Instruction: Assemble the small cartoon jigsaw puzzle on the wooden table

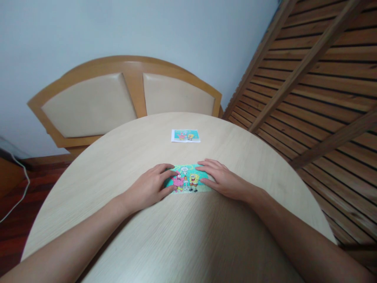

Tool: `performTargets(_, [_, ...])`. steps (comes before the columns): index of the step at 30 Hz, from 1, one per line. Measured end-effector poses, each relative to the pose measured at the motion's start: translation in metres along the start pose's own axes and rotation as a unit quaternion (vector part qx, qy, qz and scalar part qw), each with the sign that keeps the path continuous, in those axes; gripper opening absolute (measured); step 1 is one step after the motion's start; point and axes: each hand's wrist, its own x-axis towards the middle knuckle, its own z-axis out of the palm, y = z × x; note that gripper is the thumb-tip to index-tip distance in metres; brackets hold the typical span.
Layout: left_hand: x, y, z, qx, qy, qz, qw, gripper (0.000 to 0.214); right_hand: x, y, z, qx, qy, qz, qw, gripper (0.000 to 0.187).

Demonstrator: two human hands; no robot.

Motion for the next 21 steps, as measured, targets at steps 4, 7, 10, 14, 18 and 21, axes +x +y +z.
performTargets(4, [0.000, 0.001, -0.001, -0.002, -0.003, -0.004, 1.000, 0.032, 0.000, 0.003, 0.003, 0.007, 0.005, 0.004, 1.000, 0.048])
performTargets(7, [0.000, 0.001, -0.001, -0.004, -0.003, -0.003, 1.000, 0.032, 0.000, 0.004, 0.003, 0.003, 0.003, 0.019, 1.000, 0.052])
performTargets(10, [0.000, 0.000, 0.000, -0.004, 0.002, -0.003, 1.000, 0.031, 0.000, 0.000, -0.001, -0.016, -0.010, 0.023, 1.000, 0.052])
performTargets(14, [-0.001, 0.000, 0.001, 0.003, 0.000, -0.005, 1.000, 0.032, -0.001, -0.005, -0.005, -0.040, -0.024, 0.019, 0.999, 0.051])
performTargets(18, [-0.001, 0.000, 0.001, 0.003, -0.001, -0.005, 1.000, 0.032, -0.001, -0.006, -0.003, -0.042, -0.025, 0.015, 0.999, 0.054])
performTargets(21, [-0.001, 0.000, 0.001, 0.003, 0.004, -0.005, 1.000, 0.032, -0.001, -0.006, -0.001, -0.046, -0.025, 0.019, 0.998, 0.057])
